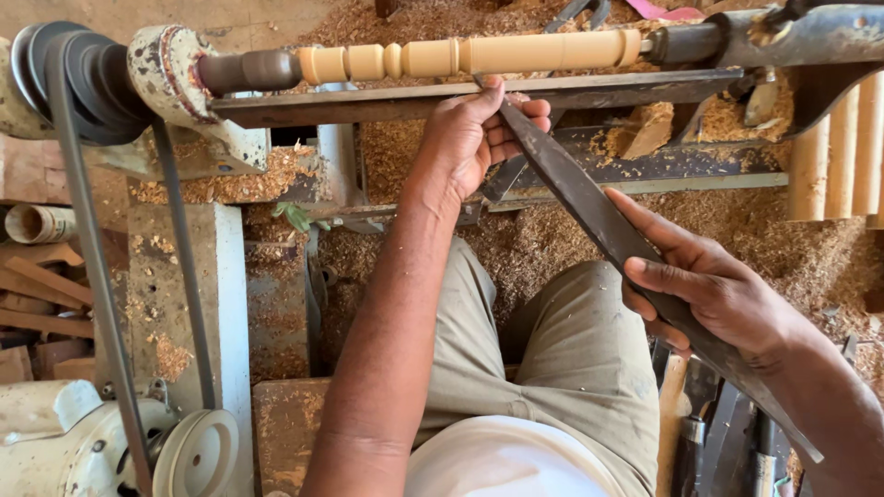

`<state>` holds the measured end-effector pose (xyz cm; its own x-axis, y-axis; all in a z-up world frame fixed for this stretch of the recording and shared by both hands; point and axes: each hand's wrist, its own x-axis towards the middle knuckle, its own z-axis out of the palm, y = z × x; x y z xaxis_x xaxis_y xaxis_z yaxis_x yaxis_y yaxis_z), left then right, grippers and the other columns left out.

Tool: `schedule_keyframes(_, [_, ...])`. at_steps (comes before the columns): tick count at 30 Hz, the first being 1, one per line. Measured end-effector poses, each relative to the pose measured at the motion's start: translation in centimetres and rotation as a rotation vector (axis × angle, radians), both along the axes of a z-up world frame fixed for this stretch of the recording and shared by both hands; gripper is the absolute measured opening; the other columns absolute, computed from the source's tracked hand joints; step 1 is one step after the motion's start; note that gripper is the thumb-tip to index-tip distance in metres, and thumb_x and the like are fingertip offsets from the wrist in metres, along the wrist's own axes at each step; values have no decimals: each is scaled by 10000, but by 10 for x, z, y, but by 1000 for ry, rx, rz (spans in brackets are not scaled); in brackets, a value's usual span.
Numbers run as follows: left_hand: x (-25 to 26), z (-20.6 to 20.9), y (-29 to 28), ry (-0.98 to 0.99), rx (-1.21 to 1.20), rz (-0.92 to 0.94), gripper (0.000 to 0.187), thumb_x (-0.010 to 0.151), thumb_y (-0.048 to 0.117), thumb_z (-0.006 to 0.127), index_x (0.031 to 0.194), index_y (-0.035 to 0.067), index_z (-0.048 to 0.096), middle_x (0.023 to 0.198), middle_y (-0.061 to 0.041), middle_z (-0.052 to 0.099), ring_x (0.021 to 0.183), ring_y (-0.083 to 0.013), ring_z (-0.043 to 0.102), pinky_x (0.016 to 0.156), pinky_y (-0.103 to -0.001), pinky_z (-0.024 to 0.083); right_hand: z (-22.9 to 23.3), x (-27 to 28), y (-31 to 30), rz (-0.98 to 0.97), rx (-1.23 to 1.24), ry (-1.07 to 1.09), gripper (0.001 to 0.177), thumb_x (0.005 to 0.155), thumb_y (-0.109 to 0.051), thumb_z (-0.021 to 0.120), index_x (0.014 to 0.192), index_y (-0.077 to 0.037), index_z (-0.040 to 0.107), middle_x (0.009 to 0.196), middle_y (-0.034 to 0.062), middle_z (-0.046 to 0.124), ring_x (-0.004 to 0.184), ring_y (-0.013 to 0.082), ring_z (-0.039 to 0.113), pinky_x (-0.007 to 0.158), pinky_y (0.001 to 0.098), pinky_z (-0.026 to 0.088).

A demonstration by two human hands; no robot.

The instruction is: The person uses a wood lathe and various woodturning chisels to shape a rotating piece of wood. They apply the tools at different angles to carve grooves and contours into the wood while it spins.

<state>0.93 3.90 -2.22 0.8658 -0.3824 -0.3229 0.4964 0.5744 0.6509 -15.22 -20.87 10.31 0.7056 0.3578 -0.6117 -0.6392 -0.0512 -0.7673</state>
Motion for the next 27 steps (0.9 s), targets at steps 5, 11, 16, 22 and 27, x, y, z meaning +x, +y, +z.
schedule_keyframes(5, [3,-4,0,-33,-23,-19,410,1051,306,527,1069,-80,663,1029,-260,765,933,-324,782,859,-467,671,1,2,2,-3,94,7,778,1002,-203,565,1698,-275,227,678,36,559,438,78,511,350,244,429])
schedule_keyframes(11, [4,-7,3,-35,-52,-45,453,1052,335,517,1076,-90,673,1048,-252,766,951,-314,776,863,-460,657,3,3,5,-12,56,20,772,993,-195,557,1688,-290,234,663,35,550,423,79,498,333,247,418])
schedule_keyframes(16, [1,-4,7,-40,-45,-38,465,1047,349,523,1088,-90,671,1053,-256,765,961,-315,777,869,-458,656,-1,3,6,0,48,-15,774,1006,-203,564,1696,-281,223,676,28,557,445,73,503,356,247,446])
schedule_keyframes(22, [-2,3,4,-16,-14,-4,397,1004,315,595,1069,-71,659,1031,-260,764,938,-330,782,861,-470,668,-2,1,-2,-14,16,2,767,992,-186,547,1684,-300,237,662,34,557,430,78,500,345,253,440])
schedule_keyframes(27, [-4,4,-5,-2,-53,8,347,967,287,652,1037,-53,653,1013,-249,766,917,-331,782,851,-482,668,0,1,-9,-16,57,21,763,1011,-189,535,1703,-293,232,689,45,570,429,85,515,328,266,450])
